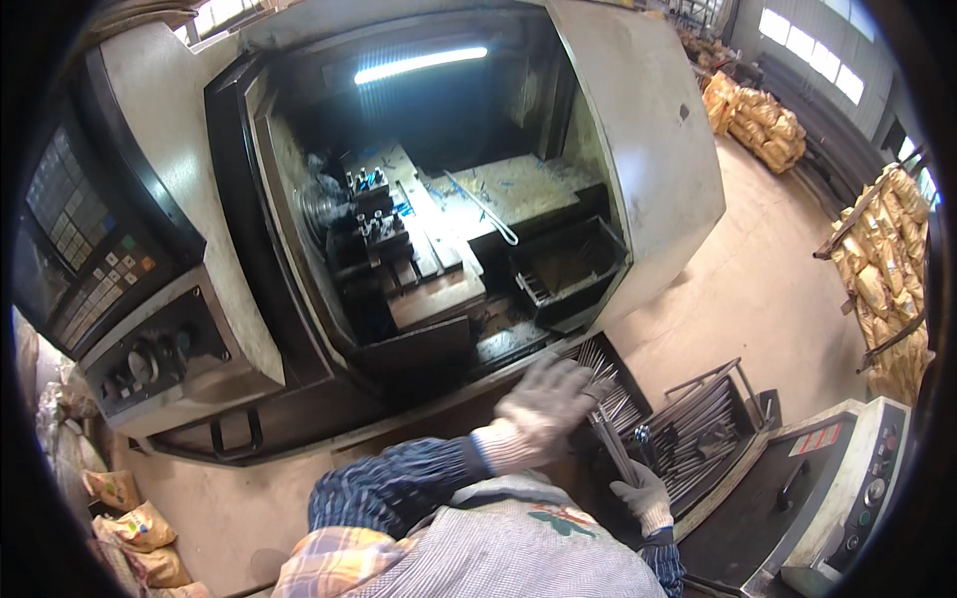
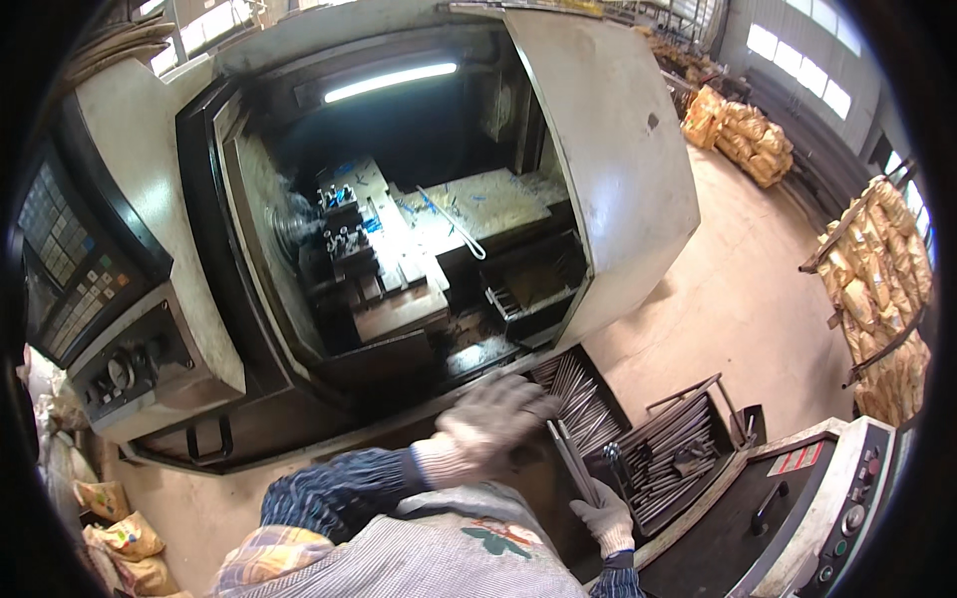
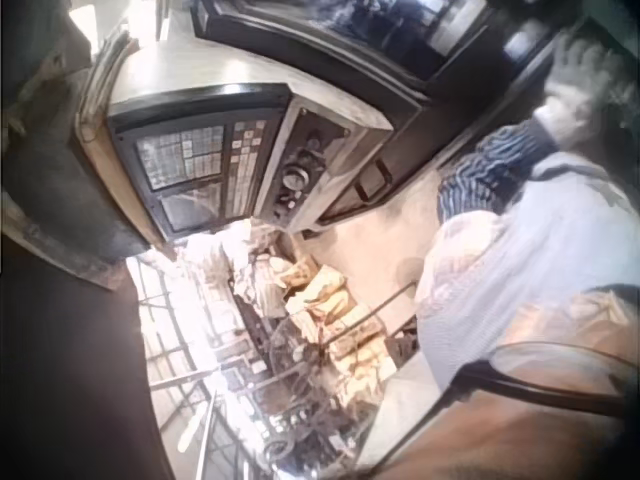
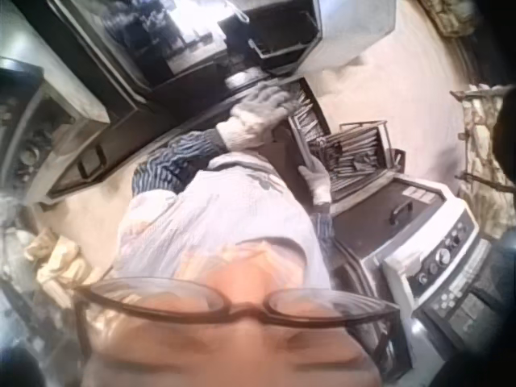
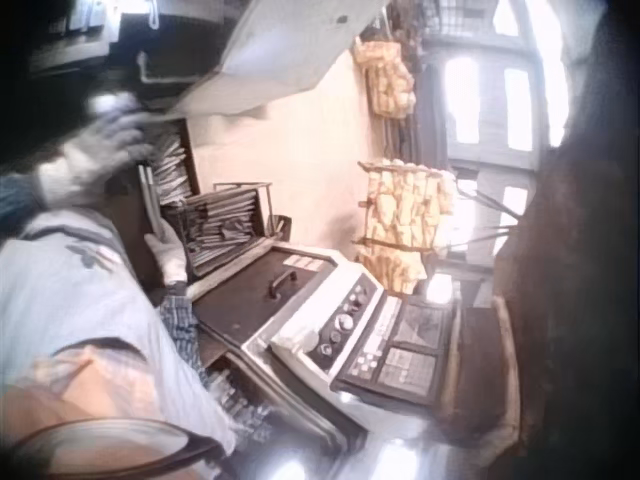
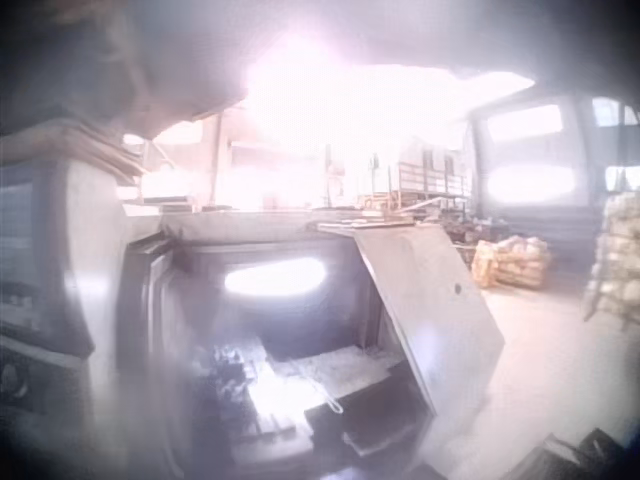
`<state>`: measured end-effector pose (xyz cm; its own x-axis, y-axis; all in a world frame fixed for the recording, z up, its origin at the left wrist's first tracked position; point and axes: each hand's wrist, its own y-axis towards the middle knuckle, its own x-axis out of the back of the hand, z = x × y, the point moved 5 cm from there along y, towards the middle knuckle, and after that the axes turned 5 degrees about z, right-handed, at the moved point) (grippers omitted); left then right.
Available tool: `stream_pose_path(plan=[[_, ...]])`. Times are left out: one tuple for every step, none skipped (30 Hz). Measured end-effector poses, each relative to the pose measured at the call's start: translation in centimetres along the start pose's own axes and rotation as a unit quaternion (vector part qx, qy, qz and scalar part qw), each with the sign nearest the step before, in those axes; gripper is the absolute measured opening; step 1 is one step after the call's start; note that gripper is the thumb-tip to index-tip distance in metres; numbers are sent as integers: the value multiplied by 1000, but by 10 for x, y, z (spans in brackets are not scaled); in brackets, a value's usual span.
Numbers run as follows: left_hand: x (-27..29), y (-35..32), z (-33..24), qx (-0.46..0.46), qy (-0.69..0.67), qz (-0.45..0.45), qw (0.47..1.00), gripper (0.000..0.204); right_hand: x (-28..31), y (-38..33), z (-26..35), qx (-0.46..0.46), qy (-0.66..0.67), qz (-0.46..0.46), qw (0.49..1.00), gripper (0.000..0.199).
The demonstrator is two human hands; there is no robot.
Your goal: The person operates a CNC lathe in a workshop, repeatedly loading metal rods into the chuck, closing the door, and starting the machine. They remove finished rods and place them into a nearby bin. The cycle repeats throughout the clip.
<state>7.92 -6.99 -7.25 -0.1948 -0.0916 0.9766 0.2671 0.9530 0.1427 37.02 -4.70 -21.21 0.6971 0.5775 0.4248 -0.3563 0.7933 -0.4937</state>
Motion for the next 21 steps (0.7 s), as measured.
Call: stream_pose_path(plan=[[-23, 12, -17, -26, -12, 48, 998, 93, 7, -12, -14, 6, -44, -22, 999, 61], [-47, 23, -34, -51, -24, 96, 994, 97, 11, -24, -14, 14, -80, -32, 996, 61], [-53, 32, -52, -62, -71, 155, 983, 97, 16, -35, -13, 21, -114, -49, 992, 61], [-69, 39, -68, -98, -23, 162, 982, 88, 20, -42, -16, 31, -117, -46, 992, 61], [-83, 44, -76, -121, -15, 151, 981, 84, 24, -49, -17, 40, -119, -45, 991, 61], [-101, 48, -85, -154, -12, 142, 978, 79, 29, -59, -20, 39, -118, -52, 991, 60], [-113, 51, -101, -195, -10, 135, 971, 75, 33, -66, -15, 67, -93, -61, 992, 59], [-113, 58, -113, -206, -5, 161, 965, 69, 38, -72, -16, 96, -134, -73, 984, 58], [-116, 64, -122, -192, -7, 239, 952, 66, 41, -75, -20, 125, -178, -84, 972, 57], [-106, 70, -132, -174, -36, 336, 925, 61, 40, -73, -39, 104, -185, -69, 975, 56], [-111, 67, -136, -182, -28, 344, 921, 58, 39, -71, -51, 93, -193, -46, 976, 54], [-124, 63, -139, -205, -51, 339, 917, 53, 46, -81, -40, 28, -195, -13, 980, 55], [-124, 63, -148, -217, -48, 364, 904, 52, 43, -87, -52, 25, -198, -35, 979, 55], [-126, 68, -160, -221, -37, 387, 894, 47, 46, -93, -64, -38, -212, -24, 976, 58], [-129, 70, -167, -216, -25, 411, 885, 43, 49, -99, -62, -94, -224, -2, 970, 61], [-130, 76, -173, -226, -8, 408, 885, 39, 50, -106, -75, -101, -217, -48, 970, 63], [-130, 84, -177, -235, 10, 404, 884, 34, 51, -113, -88, -107, -210, -93, 967, 66], [-129, 89, -180, -243, 26, 400, 883, 30, 58, -126, -90, -97, -208, -174, 958, 69], [-140, 97, -180, -244, 26, 372, 895, 21, 61, -142, -103, -100, -177, -264, 943, 66], [-152, 107, -177, -233, 35, 371, 898, 20, 63, -156, -114, -122, -129, -291, 940, 65], [-166, 118, -175, -224, 43, 367, 902, 20, 66, -172, -120, -146, -83, -320, 932, 63]])
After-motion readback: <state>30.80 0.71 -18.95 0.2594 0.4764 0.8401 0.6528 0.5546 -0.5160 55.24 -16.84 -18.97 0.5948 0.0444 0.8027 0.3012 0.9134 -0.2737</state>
